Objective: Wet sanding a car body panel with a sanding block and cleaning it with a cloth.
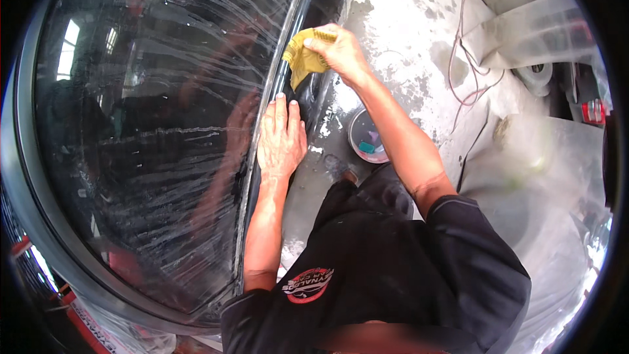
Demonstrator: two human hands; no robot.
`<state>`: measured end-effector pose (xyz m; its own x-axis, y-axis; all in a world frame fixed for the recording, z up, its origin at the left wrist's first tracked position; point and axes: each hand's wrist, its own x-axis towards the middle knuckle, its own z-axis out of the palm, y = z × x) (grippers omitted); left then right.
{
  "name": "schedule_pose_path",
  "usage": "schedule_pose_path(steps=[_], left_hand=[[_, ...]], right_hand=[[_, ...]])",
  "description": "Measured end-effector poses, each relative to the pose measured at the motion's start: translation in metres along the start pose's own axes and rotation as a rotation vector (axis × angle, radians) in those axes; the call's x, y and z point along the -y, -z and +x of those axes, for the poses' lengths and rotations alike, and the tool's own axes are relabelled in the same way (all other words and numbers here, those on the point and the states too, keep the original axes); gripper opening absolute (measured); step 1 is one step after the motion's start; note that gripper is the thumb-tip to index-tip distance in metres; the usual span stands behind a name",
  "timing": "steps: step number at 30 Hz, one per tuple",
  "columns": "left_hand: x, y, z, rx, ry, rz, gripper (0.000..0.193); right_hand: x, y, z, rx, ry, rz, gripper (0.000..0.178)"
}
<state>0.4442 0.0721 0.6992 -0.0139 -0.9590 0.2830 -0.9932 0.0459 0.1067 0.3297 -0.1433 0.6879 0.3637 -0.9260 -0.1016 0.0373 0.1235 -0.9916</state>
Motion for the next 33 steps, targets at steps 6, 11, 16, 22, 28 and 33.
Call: schedule_pose_path(steps=[6,11,16,22,28,33], left_hand=[[0.004,0.004,0.002,-0.126,-0.012,-0.101,0.063],[0.003,0.020,0.001,-0.272,0.219,-0.507,0.097],[-0.019,0.034,0.027,-0.257,0.217,-0.385,0.066],[-0.059,0.026,0.062,-0.261,0.295,-0.567,0.024],[-0.072,0.018,0.067,-0.130,0.026,-0.543,0.035],[-0.016,0.019,0.060,-0.126,-0.079,-0.128,0.032]], right_hand=[[0.013,0.010,-0.036,0.233,-0.081,-0.018,0.011],[0.007,0.021,-0.067,0.311,-0.038,-0.022,0.014],[-0.010,0.044,-0.085,0.284,-0.068,0.115,0.016],[-0.002,0.044,-0.094,0.141,-0.111,0.181,0.020],[0.010,0.030,-0.095,0.117,-0.036,0.336,0.032],[0.002,0.045,-0.026,-0.120,-0.101,0.110,0.015]])
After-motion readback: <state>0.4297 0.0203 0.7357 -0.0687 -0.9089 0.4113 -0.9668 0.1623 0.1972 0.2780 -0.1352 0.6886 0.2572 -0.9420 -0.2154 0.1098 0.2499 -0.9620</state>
